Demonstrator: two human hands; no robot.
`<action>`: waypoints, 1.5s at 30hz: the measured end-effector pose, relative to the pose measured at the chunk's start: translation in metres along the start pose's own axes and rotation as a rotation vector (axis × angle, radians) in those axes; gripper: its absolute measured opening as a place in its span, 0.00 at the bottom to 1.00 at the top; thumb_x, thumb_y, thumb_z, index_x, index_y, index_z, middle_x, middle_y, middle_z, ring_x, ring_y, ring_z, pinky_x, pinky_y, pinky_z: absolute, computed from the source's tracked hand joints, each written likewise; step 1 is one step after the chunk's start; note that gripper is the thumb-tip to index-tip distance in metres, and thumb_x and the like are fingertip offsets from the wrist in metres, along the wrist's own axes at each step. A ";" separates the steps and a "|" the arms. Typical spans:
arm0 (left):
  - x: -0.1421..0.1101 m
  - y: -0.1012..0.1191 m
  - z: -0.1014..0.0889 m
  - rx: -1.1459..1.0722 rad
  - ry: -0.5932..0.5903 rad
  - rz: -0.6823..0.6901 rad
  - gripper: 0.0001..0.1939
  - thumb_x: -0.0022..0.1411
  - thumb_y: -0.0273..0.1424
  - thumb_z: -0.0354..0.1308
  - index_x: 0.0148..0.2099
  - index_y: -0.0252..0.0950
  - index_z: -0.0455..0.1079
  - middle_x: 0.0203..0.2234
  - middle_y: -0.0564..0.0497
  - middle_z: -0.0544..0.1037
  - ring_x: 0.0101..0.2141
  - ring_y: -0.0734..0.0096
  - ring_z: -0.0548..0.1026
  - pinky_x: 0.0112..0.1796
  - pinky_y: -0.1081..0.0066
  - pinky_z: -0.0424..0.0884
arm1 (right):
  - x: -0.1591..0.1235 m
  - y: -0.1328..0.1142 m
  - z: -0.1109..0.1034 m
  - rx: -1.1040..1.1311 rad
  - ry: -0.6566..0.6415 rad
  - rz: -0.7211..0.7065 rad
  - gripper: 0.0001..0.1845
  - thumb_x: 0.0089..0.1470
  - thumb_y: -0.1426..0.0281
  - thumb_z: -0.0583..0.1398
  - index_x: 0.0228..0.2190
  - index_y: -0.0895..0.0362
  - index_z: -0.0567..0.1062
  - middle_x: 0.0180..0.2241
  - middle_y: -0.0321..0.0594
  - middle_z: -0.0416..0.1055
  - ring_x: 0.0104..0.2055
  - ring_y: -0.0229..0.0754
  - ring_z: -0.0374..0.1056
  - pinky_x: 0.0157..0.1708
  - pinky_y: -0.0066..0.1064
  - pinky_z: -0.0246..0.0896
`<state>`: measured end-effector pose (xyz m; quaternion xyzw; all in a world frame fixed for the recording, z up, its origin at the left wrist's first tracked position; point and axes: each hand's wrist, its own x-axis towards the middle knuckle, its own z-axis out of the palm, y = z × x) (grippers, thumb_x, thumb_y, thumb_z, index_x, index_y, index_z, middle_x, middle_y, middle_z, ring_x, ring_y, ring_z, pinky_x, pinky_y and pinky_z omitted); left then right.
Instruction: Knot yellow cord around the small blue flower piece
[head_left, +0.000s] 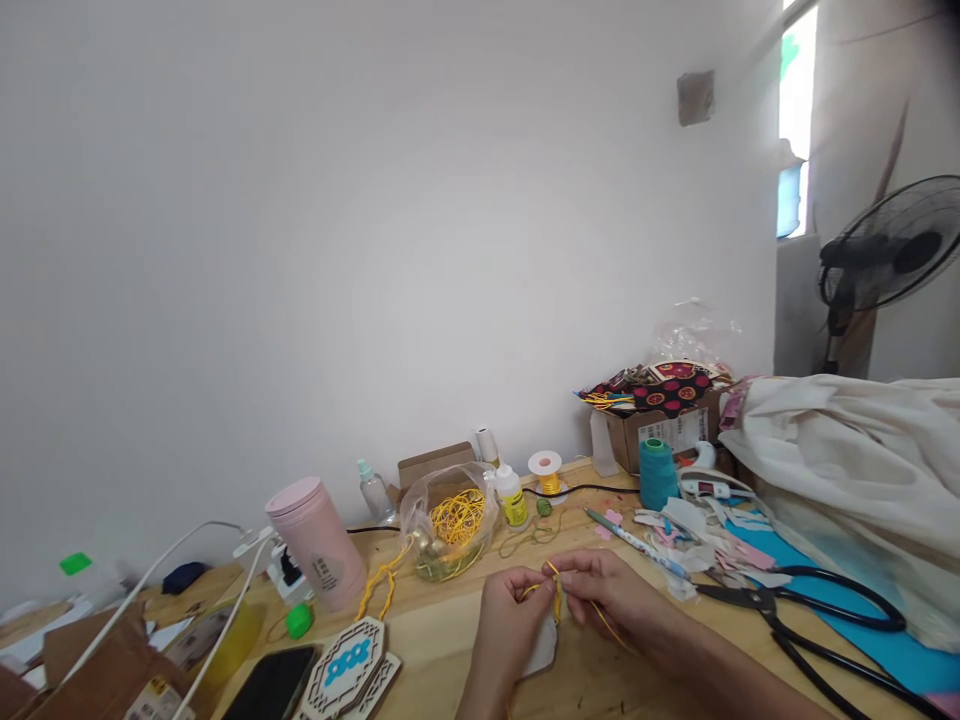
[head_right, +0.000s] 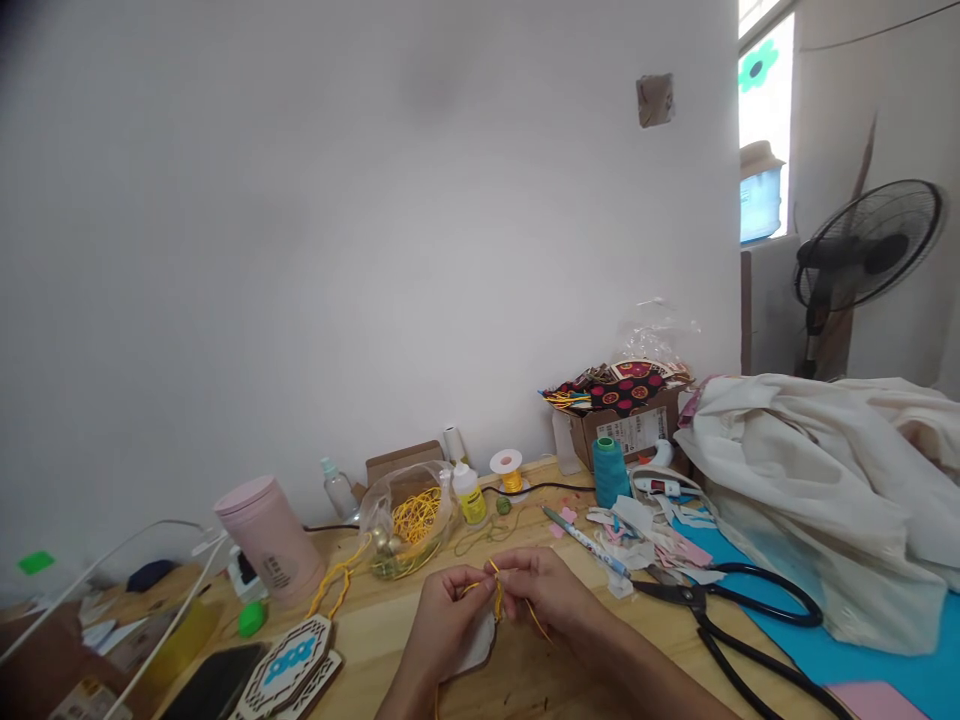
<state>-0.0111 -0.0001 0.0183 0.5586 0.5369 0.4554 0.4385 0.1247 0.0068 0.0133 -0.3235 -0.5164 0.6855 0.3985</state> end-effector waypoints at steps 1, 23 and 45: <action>0.000 0.001 0.000 -0.003 -0.003 -0.002 0.10 0.39 0.33 0.58 0.21 0.28 0.71 0.13 0.52 0.71 0.16 0.76 0.63 0.19 0.77 0.56 | 0.001 0.003 0.000 -0.023 0.009 -0.043 0.15 0.39 0.64 0.56 0.30 0.61 0.68 0.10 0.26 0.61 0.09 0.27 0.48 0.11 0.20 0.36; 0.003 -0.004 -0.002 -0.124 -0.107 -0.087 0.17 0.39 0.43 0.57 0.19 0.31 0.66 0.07 0.58 0.62 0.10 0.83 0.55 0.13 0.79 0.48 | -0.012 -0.001 0.005 -1.032 0.220 -0.317 0.13 0.46 0.68 0.52 0.36 0.50 0.66 0.19 0.29 0.69 0.21 0.34 0.62 0.21 0.22 0.48; 0.001 -0.004 -0.001 -0.092 -0.082 -0.013 0.13 0.40 0.36 0.59 0.23 0.28 0.70 0.12 0.54 0.68 0.14 0.80 0.60 0.16 0.79 0.53 | -0.008 0.000 -0.001 -1.093 0.327 -0.357 0.05 0.43 0.69 0.55 0.21 0.55 0.70 0.20 0.31 0.69 0.21 0.33 0.60 0.21 0.22 0.46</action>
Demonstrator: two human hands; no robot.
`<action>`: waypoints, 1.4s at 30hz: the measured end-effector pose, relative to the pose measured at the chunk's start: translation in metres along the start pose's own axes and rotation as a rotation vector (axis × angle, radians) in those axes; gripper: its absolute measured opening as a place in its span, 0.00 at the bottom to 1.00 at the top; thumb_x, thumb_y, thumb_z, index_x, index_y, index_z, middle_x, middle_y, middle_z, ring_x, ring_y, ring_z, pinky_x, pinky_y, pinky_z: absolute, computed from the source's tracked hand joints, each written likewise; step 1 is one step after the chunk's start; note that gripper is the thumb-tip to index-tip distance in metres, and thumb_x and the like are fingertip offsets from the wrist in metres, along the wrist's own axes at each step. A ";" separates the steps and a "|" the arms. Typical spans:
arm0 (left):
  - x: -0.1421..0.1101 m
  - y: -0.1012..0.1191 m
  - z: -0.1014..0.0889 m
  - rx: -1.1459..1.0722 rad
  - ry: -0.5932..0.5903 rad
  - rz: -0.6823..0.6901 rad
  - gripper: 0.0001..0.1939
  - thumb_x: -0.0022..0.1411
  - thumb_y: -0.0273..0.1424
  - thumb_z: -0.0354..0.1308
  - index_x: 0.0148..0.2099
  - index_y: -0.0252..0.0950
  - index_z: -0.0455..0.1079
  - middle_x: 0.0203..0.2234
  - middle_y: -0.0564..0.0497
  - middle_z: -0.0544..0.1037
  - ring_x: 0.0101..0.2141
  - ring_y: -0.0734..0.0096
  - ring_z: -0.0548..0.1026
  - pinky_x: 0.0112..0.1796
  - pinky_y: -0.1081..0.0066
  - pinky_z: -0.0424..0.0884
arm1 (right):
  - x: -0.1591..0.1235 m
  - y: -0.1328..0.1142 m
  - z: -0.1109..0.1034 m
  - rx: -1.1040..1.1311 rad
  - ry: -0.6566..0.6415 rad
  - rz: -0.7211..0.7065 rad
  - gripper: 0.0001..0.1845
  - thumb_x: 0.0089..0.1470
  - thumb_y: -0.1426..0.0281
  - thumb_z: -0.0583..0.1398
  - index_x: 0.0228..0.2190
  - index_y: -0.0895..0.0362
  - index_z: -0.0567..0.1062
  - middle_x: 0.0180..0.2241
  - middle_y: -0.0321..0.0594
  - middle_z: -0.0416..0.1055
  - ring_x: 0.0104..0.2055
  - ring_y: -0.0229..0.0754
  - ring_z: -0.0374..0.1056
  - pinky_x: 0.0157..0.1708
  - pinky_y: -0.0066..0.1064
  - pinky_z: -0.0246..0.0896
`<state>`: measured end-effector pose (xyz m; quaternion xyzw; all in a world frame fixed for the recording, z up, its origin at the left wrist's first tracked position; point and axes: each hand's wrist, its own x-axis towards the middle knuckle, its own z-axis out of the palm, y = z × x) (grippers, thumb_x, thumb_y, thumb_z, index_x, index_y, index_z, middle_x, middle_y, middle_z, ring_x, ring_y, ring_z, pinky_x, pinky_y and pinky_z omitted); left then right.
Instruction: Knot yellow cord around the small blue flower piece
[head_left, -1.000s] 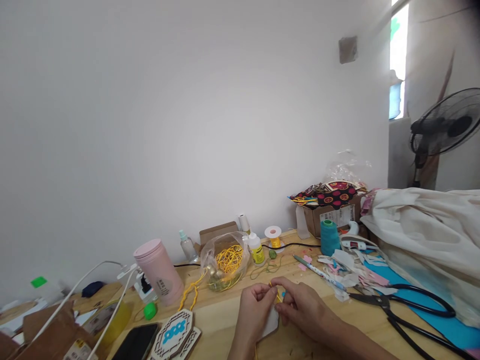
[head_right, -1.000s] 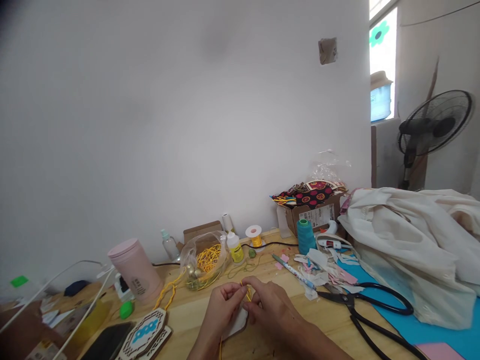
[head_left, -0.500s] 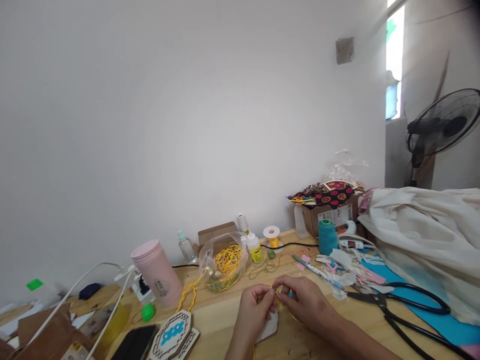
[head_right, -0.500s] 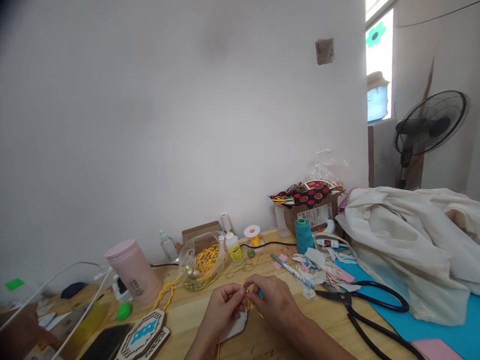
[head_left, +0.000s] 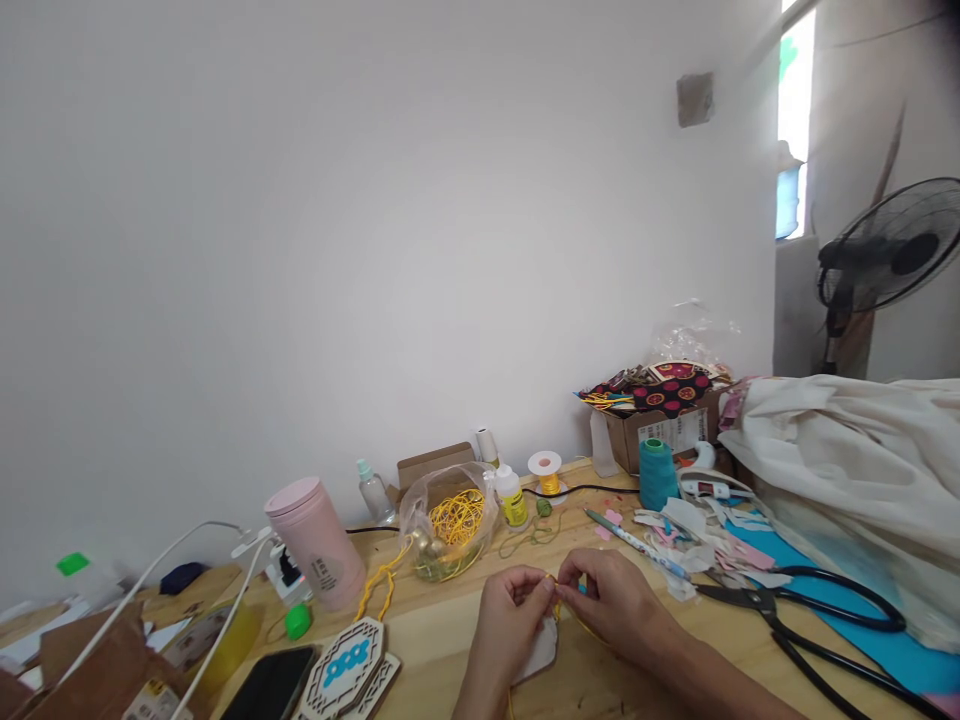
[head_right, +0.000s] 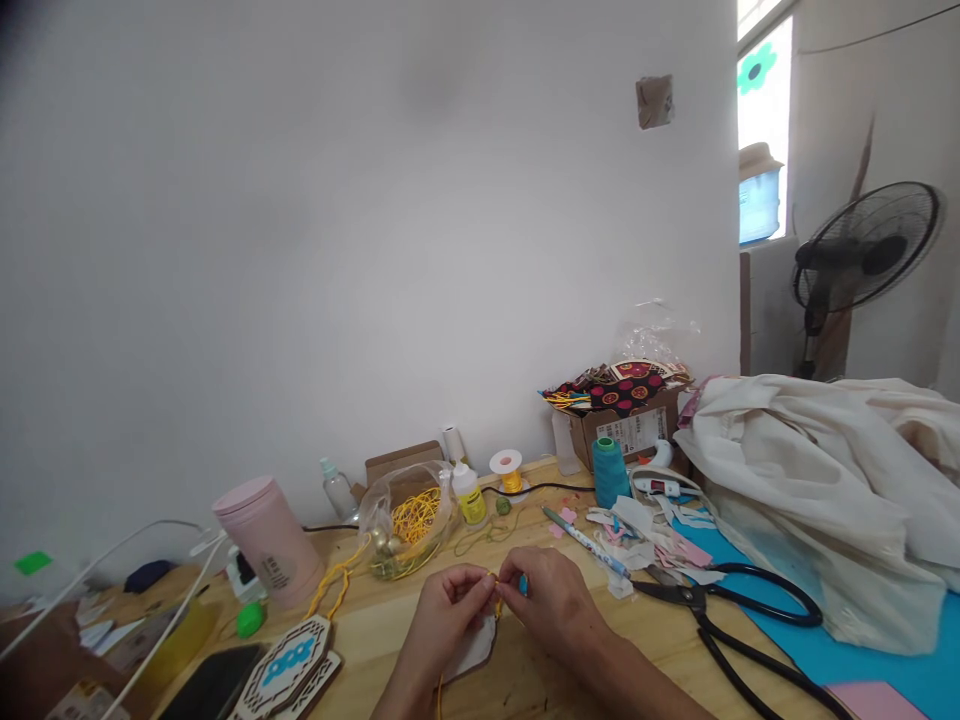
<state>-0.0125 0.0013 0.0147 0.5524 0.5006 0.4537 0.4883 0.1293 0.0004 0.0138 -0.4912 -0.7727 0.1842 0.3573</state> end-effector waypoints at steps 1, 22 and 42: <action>0.000 0.000 0.000 0.000 0.002 0.003 0.13 0.40 0.36 0.59 0.22 0.28 0.70 0.11 0.54 0.68 0.14 0.80 0.60 0.16 0.79 0.53 | 0.000 -0.001 -0.001 0.002 0.001 -0.003 0.05 0.43 0.69 0.55 0.21 0.55 0.70 0.20 0.31 0.69 0.21 0.33 0.59 0.20 0.22 0.46; 0.003 -0.004 -0.004 0.039 0.107 0.057 0.05 0.38 0.27 0.60 0.22 0.30 0.73 0.19 0.46 0.77 0.23 0.67 0.71 0.26 0.72 0.65 | 0.000 -0.005 -0.003 0.022 0.006 -0.004 0.05 0.42 0.71 0.55 0.20 0.55 0.71 0.20 0.33 0.69 0.21 0.33 0.59 0.21 0.22 0.47; 0.000 0.002 -0.003 -0.112 0.045 0.099 0.14 0.38 0.25 0.61 0.33 0.30 0.69 0.19 0.51 0.74 0.23 0.73 0.70 0.28 0.74 0.65 | -0.001 -0.003 -0.001 0.069 -0.069 -0.101 0.11 0.48 0.69 0.51 0.24 0.55 0.73 0.20 0.34 0.65 0.24 0.34 0.58 0.23 0.23 0.47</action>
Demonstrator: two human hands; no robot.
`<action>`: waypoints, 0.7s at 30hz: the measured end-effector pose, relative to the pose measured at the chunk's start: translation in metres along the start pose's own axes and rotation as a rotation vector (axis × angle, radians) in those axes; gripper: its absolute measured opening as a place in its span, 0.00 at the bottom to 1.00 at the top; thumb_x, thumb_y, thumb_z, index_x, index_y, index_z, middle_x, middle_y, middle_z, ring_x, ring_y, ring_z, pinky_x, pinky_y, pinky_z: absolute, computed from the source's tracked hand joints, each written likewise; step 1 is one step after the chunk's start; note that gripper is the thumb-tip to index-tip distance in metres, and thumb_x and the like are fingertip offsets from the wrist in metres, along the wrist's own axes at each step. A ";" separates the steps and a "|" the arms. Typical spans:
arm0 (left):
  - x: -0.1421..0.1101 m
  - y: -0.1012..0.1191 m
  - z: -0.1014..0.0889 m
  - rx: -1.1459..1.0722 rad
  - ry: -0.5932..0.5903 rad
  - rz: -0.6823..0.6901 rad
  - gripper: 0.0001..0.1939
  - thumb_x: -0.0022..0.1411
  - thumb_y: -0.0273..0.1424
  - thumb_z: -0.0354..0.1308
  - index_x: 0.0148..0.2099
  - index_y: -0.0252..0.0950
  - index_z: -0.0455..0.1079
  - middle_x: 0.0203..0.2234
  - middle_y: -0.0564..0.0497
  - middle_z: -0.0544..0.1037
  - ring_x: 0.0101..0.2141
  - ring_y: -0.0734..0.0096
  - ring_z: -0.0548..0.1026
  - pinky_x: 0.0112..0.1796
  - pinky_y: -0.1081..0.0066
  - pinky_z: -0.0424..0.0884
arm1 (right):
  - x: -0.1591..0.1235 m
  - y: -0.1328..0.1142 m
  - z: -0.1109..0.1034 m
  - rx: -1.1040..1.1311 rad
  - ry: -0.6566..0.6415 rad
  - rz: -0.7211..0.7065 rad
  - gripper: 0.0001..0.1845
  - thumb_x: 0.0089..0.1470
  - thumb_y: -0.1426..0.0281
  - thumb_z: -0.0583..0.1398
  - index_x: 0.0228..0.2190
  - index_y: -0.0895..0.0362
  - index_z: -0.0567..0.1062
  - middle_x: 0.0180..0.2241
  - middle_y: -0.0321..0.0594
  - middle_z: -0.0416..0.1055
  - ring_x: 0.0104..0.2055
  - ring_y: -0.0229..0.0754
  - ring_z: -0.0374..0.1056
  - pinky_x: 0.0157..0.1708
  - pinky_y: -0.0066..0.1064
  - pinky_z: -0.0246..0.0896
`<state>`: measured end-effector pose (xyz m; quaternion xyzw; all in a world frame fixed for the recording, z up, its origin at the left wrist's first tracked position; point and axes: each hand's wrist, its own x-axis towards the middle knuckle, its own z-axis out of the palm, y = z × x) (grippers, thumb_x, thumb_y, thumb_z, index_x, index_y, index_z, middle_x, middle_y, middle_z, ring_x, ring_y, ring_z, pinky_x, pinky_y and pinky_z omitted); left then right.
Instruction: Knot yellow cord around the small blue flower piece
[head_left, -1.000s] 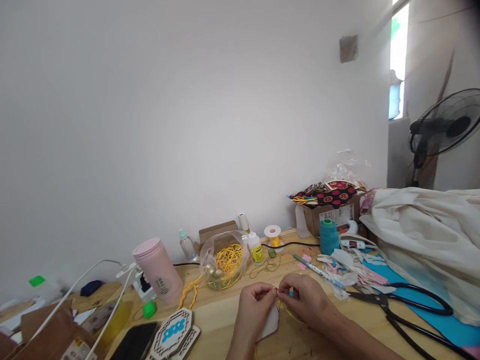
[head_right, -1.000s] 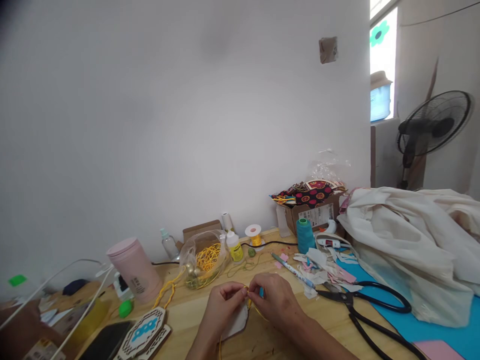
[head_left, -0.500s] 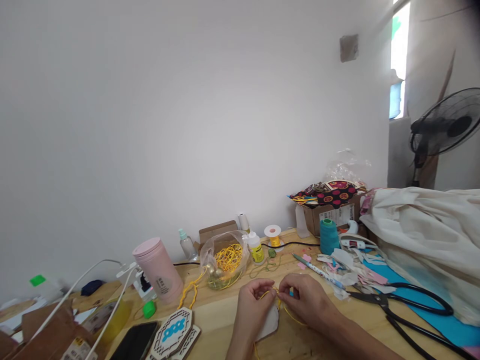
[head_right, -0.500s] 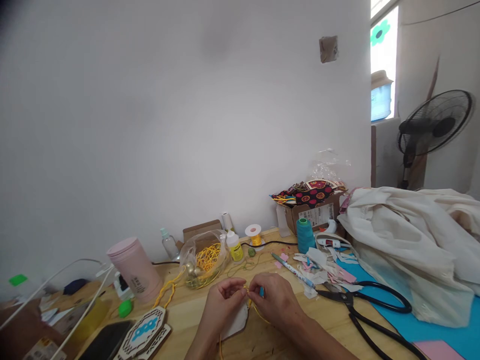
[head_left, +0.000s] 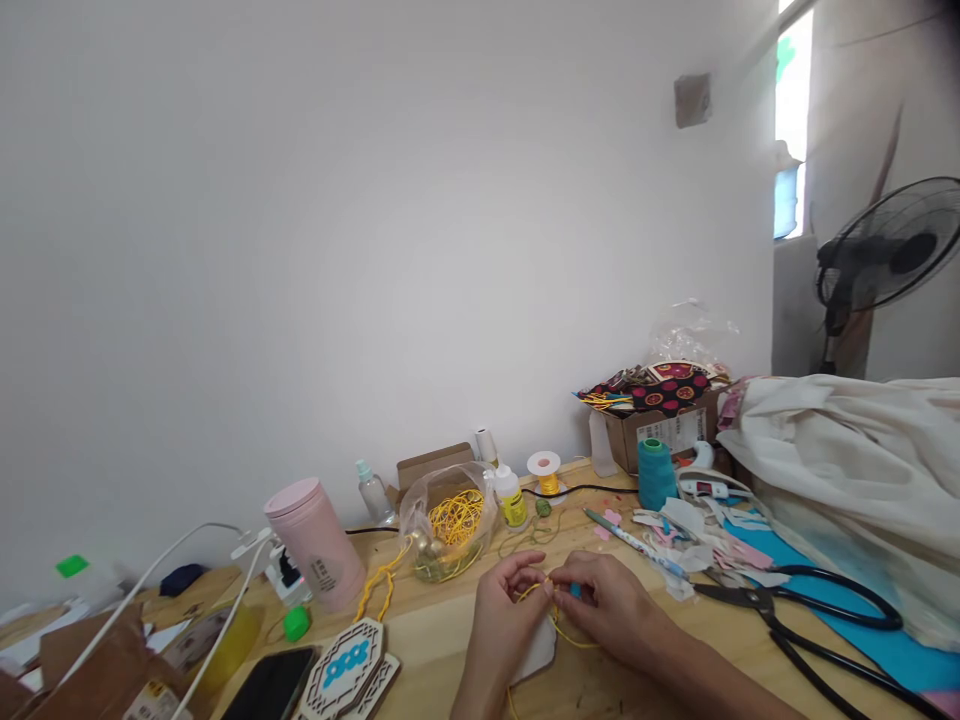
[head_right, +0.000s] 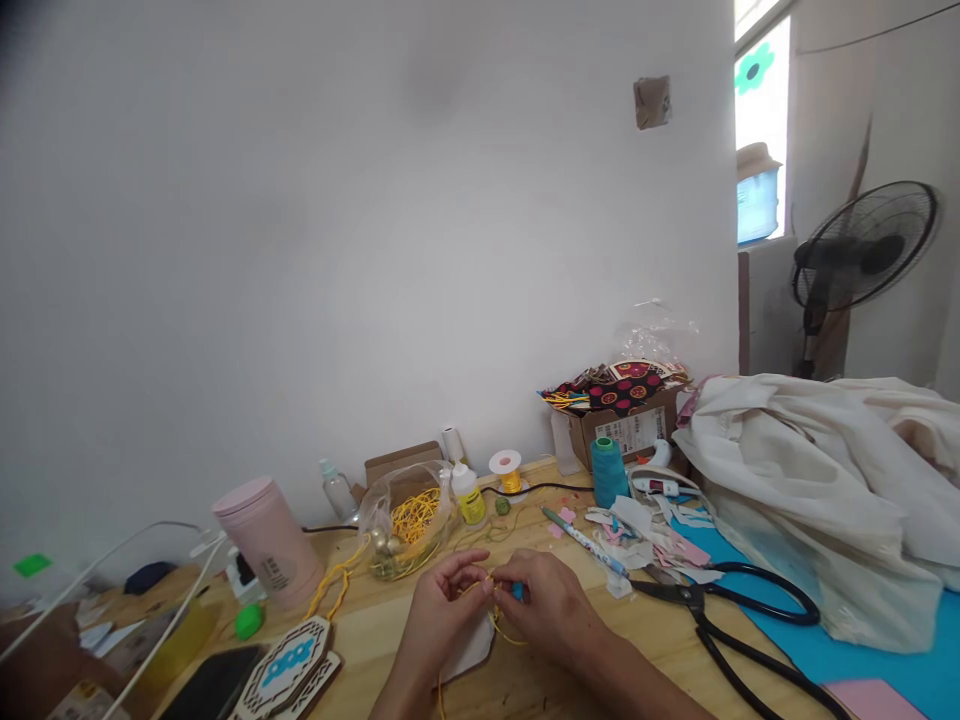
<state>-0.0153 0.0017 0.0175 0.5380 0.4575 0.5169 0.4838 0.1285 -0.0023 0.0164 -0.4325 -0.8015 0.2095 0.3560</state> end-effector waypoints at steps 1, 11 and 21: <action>0.000 0.000 0.000 -0.002 -0.011 -0.001 0.15 0.38 0.25 0.61 0.33 0.30 0.69 0.19 0.51 0.74 0.23 0.73 0.70 0.27 0.74 0.65 | 0.000 0.000 0.000 0.028 -0.011 -0.005 0.12 0.49 0.69 0.50 0.24 0.56 0.73 0.21 0.34 0.65 0.24 0.34 0.58 0.23 0.23 0.48; 0.001 -0.006 -0.001 0.016 -0.043 -0.012 0.17 0.40 0.29 0.61 0.36 0.30 0.67 0.22 0.47 0.76 0.23 0.71 0.71 0.28 0.74 0.64 | 0.003 -0.001 -0.001 0.170 -0.014 0.032 0.18 0.51 0.68 0.47 0.18 0.59 0.70 0.19 0.34 0.62 0.24 0.35 0.57 0.24 0.23 0.49; 0.000 -0.002 0.000 0.019 -0.026 -0.010 0.16 0.39 0.29 0.62 0.34 0.31 0.68 0.21 0.48 0.76 0.24 0.70 0.71 0.28 0.73 0.65 | 0.004 0.010 0.004 0.086 0.125 0.176 0.09 0.45 0.65 0.54 0.27 0.57 0.70 0.24 0.35 0.67 0.24 0.35 0.59 0.22 0.24 0.50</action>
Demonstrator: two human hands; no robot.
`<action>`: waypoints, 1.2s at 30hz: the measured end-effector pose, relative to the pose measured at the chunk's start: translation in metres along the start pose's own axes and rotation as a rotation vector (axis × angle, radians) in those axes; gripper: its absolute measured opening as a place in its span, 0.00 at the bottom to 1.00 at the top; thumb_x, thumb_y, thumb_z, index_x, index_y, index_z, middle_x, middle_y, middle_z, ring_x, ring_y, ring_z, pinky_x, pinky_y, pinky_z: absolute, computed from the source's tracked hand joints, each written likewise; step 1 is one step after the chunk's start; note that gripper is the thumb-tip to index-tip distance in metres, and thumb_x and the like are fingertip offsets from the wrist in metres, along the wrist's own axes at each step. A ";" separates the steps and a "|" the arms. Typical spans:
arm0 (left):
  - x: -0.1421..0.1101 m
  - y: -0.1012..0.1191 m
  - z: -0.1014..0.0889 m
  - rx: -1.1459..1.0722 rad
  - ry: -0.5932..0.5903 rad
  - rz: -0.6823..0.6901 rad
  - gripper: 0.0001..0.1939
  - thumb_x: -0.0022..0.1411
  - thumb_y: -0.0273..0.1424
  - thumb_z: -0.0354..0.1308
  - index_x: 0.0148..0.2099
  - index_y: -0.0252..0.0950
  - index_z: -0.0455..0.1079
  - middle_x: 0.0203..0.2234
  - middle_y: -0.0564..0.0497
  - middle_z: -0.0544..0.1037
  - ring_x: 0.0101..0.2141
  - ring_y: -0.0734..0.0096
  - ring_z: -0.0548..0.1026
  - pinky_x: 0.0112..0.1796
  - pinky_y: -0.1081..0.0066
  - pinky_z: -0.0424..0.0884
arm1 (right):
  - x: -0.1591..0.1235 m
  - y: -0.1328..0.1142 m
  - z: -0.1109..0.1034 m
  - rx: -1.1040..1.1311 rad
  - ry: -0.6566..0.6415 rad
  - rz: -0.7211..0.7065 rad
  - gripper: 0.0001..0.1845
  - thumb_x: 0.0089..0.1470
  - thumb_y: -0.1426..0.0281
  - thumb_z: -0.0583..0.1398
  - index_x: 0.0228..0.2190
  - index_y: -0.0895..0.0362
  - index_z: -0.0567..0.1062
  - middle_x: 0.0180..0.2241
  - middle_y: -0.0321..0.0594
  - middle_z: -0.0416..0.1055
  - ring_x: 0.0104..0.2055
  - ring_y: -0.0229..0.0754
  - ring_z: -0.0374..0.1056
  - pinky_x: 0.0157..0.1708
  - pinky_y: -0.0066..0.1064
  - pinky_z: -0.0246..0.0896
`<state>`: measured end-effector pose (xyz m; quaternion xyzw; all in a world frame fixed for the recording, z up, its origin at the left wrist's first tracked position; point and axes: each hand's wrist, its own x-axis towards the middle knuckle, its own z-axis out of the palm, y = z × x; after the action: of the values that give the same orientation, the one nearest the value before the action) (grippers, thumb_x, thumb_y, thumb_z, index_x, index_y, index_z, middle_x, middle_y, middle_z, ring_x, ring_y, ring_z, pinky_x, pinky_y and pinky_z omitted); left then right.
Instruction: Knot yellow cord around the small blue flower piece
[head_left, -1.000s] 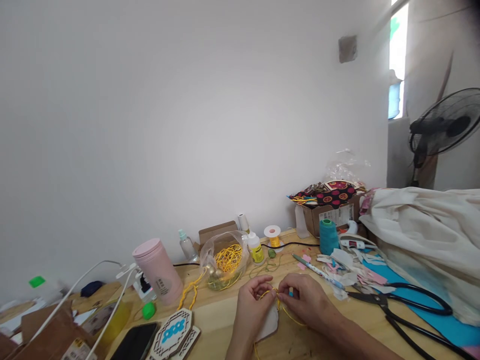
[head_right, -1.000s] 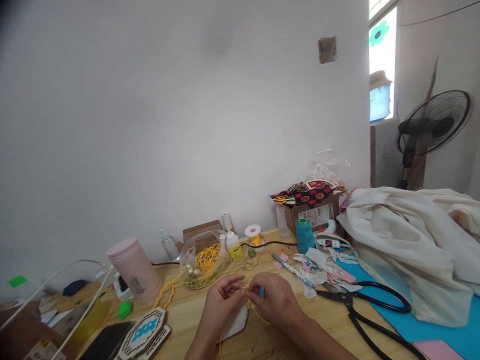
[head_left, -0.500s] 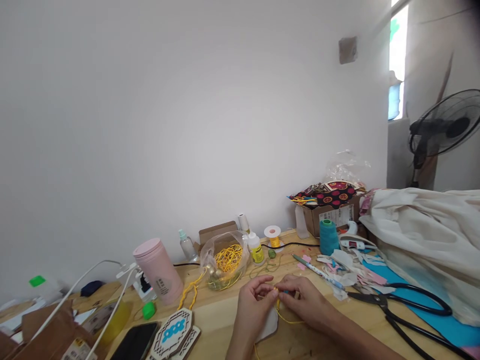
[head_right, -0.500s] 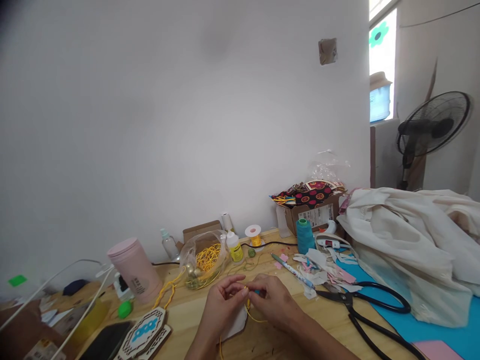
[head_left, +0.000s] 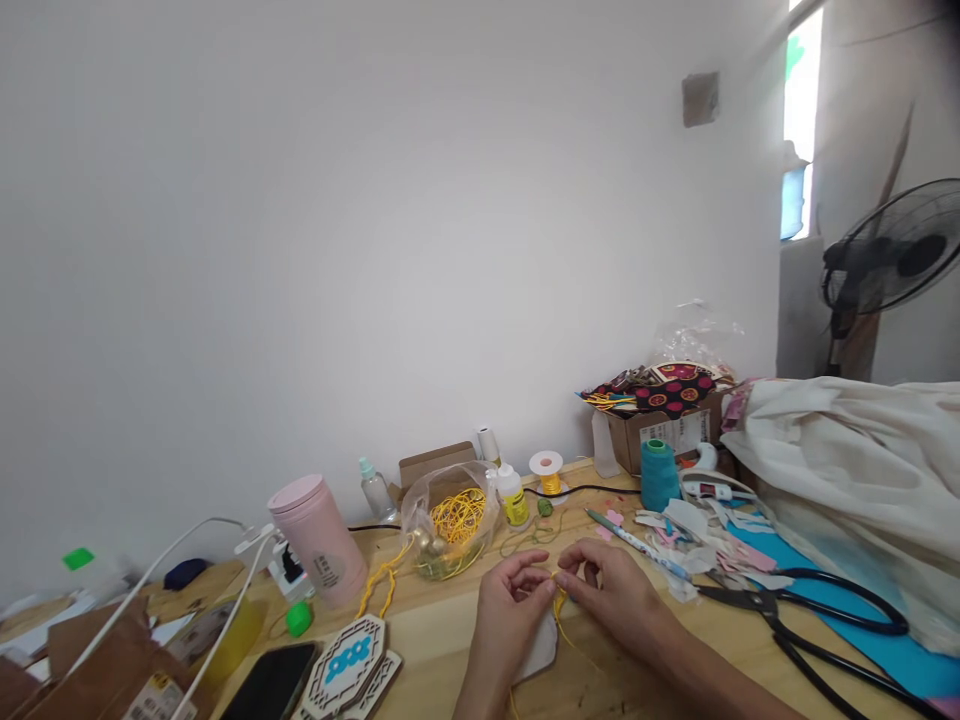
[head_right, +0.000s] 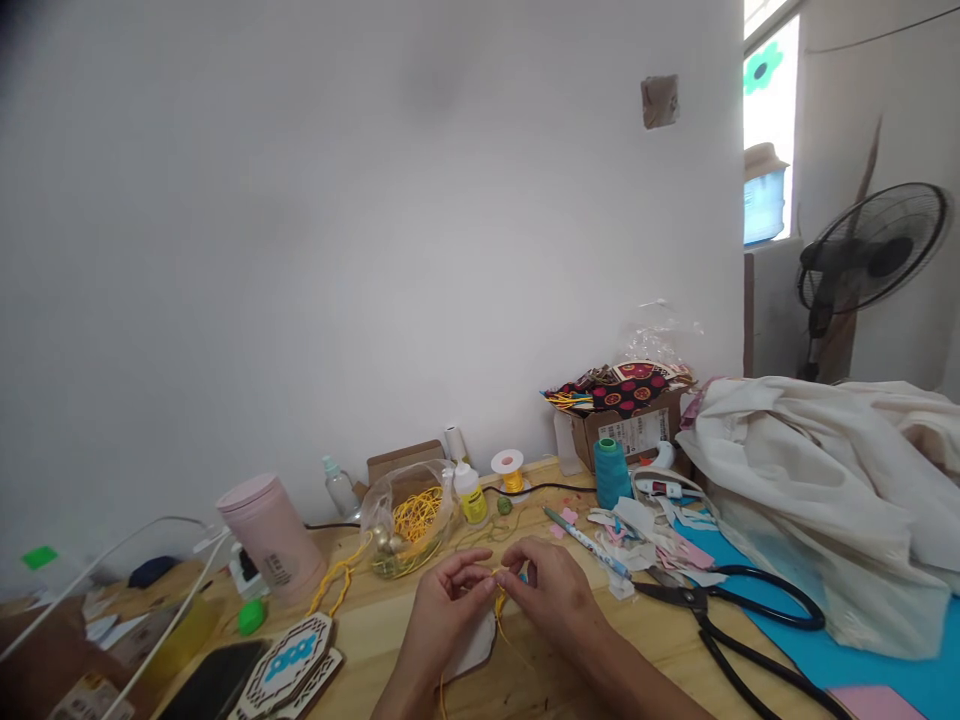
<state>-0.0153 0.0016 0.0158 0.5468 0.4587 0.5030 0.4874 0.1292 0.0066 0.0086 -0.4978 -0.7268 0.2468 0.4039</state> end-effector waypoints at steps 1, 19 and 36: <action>0.000 0.000 0.000 -0.006 0.001 0.000 0.16 0.39 0.29 0.62 0.34 0.30 0.68 0.21 0.48 0.76 0.24 0.71 0.71 0.28 0.73 0.65 | 0.000 0.001 0.000 -0.012 0.020 0.011 0.08 0.43 0.66 0.55 0.25 0.58 0.70 0.23 0.35 0.67 0.24 0.35 0.59 0.22 0.24 0.50; 0.001 0.001 0.001 0.044 0.066 0.018 0.14 0.36 0.29 0.62 0.31 0.31 0.71 0.21 0.49 0.74 0.26 0.69 0.71 0.29 0.73 0.66 | -0.005 -0.008 -0.004 -0.117 0.007 -0.096 0.10 0.46 0.69 0.52 0.21 0.56 0.72 0.23 0.35 0.66 0.27 0.36 0.60 0.25 0.24 0.49; -0.002 -0.005 0.001 0.017 -0.051 0.004 0.15 0.40 0.28 0.61 0.34 0.31 0.68 0.20 0.48 0.76 0.24 0.69 0.72 0.27 0.74 0.64 | -0.002 -0.010 -0.004 -0.083 -0.016 -0.107 0.11 0.43 0.74 0.52 0.20 0.56 0.73 0.21 0.35 0.64 0.25 0.35 0.59 0.24 0.24 0.49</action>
<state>-0.0140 0.0004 0.0108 0.5645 0.4494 0.4859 0.4932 0.1273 0.0008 0.0174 -0.4728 -0.7651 0.1984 0.3896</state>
